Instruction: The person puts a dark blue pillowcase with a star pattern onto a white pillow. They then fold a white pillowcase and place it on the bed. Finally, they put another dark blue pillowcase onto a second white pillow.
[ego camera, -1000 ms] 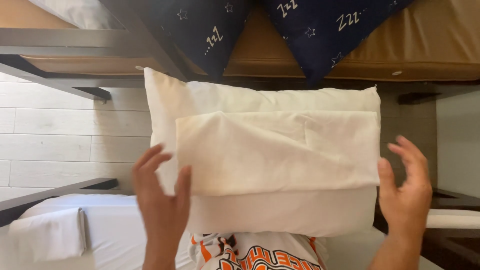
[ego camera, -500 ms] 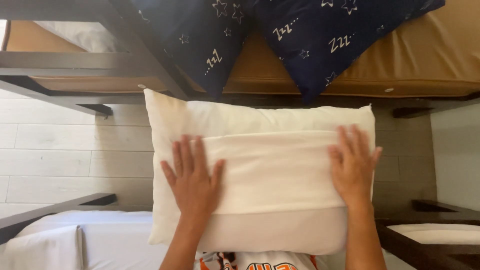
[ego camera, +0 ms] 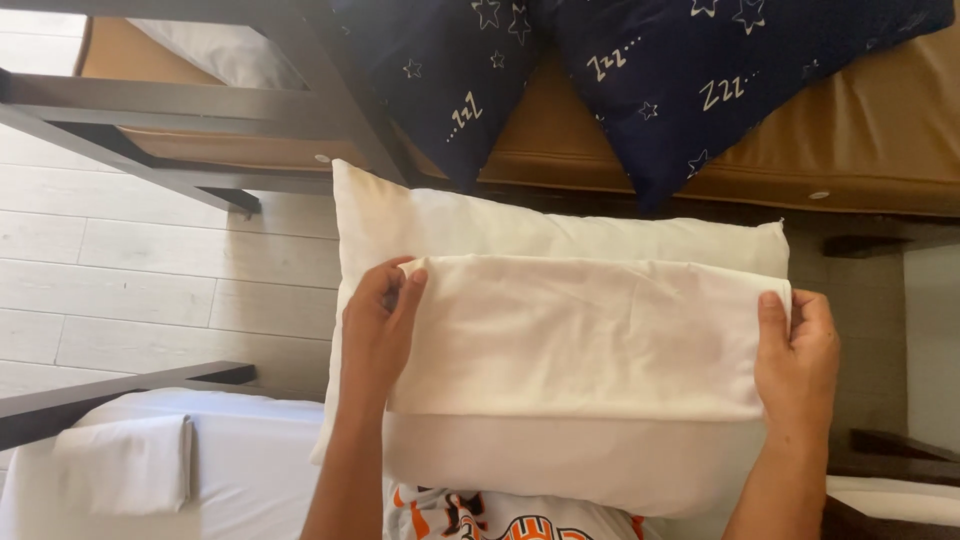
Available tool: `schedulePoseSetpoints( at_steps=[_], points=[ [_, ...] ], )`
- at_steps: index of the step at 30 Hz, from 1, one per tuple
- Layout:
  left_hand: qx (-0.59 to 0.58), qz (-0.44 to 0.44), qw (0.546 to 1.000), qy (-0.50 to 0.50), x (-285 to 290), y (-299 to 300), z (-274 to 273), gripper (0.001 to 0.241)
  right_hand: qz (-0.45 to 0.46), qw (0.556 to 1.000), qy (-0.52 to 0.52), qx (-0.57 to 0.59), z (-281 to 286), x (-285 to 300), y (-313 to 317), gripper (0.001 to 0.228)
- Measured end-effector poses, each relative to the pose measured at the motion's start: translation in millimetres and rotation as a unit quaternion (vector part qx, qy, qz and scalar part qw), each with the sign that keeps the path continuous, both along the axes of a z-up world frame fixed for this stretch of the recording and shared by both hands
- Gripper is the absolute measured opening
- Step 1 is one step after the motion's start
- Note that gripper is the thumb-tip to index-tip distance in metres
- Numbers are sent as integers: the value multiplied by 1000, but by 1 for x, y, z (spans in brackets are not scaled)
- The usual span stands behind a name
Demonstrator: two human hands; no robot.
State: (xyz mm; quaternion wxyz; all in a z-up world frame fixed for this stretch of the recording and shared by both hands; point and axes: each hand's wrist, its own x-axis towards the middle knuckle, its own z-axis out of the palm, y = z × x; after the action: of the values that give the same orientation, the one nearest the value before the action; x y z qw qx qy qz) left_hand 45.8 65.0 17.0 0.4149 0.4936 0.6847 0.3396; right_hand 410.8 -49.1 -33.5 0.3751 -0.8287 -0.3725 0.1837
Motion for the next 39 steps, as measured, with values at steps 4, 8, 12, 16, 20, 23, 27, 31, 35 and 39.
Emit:
schedulePoseSetpoints(
  at_steps=[4,8,12,16,20,23,27,31,35,39],
  points=[
    [-70,9,997,41,0,0,2,51,-7,1000,10,5,0,0,1,30],
    [-81,21,996,26,1,0,2,50,7,997,79,25,-4,3,6,33],
    [32,33,998,-51,-2,-8,-7,42,-49,994,77,65,-8,4,8,24],
    [12,58,998,-16,-7,-11,-19,45,-47,995,60,67,-16,8,4,23],
    [5,-12,1000,9,-8,-7,-7,48,-38,998,15,49,-11,2,9,23],
    [-38,-94,993,66,-15,-11,-4,60,-31,999,-16,33,-15,7,7,26],
    [-48,-123,986,105,-21,-19,-3,64,6,996,-73,43,-25,12,3,26],
    [-87,-169,976,102,-24,-26,12,85,21,994,-98,32,-17,8,1,27],
    [-64,-158,983,66,-29,-34,9,89,11,999,47,-12,5,-4,-1,42],
    [-71,-115,982,130,-33,-41,0,71,36,999,-3,-25,-4,3,-12,45]
  ],
)
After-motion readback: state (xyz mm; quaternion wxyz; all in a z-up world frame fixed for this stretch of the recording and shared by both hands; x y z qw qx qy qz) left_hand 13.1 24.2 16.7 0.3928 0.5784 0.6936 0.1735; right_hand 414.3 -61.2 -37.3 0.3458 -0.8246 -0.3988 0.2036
